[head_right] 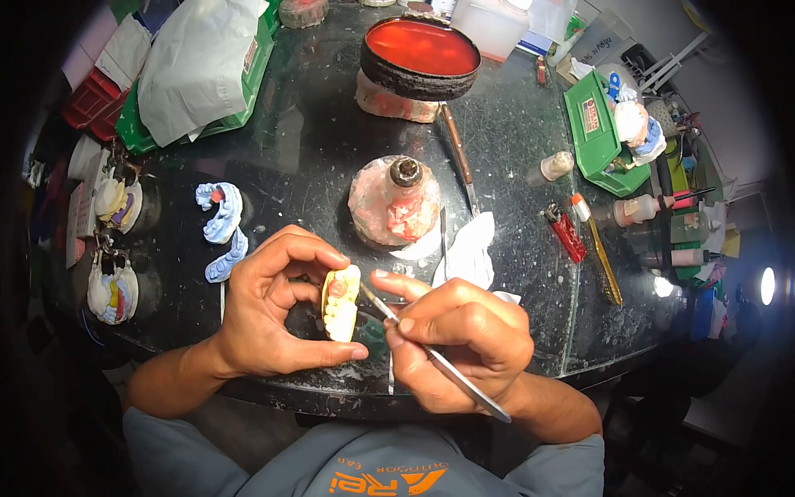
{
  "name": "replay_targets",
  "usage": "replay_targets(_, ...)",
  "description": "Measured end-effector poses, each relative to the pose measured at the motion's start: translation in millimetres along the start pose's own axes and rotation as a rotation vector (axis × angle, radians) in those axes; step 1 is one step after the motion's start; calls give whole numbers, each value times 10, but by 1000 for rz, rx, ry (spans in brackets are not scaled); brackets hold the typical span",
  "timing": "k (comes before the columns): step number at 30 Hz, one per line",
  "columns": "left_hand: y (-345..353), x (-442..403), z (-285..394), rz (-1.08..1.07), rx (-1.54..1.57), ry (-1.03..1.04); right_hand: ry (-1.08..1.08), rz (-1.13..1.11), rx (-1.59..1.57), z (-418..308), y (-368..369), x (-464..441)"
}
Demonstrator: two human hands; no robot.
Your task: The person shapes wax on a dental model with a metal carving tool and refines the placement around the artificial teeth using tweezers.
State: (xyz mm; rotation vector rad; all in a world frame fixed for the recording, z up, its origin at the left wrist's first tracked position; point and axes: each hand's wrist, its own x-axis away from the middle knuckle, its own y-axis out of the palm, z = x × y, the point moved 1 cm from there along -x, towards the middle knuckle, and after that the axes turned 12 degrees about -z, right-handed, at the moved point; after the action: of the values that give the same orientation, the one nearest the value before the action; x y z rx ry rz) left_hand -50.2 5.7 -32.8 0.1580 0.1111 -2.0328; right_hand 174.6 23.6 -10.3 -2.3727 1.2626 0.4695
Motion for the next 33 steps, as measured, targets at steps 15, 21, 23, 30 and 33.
replay_targets(15, 9, -6, 29, 1, -74, -4, 94, 187, 8, 0, -114, -65)
replay_targets(21, 16, -6, 36, 11, -68, -7, 94, 205, -4, 21, -105, -83)
replay_targets(23, 18, -3, 32, 15, -66, -4, 118, 238, -4, -11, -83, -92)
replay_targets(30, 30, -2, 26, 45, -58, 12, -1, 45, -152, 3, -66, -68)
replay_targets(33, 28, -4, 29, 49, -84, 34, 112, 58, -248, -32, 10, -17)
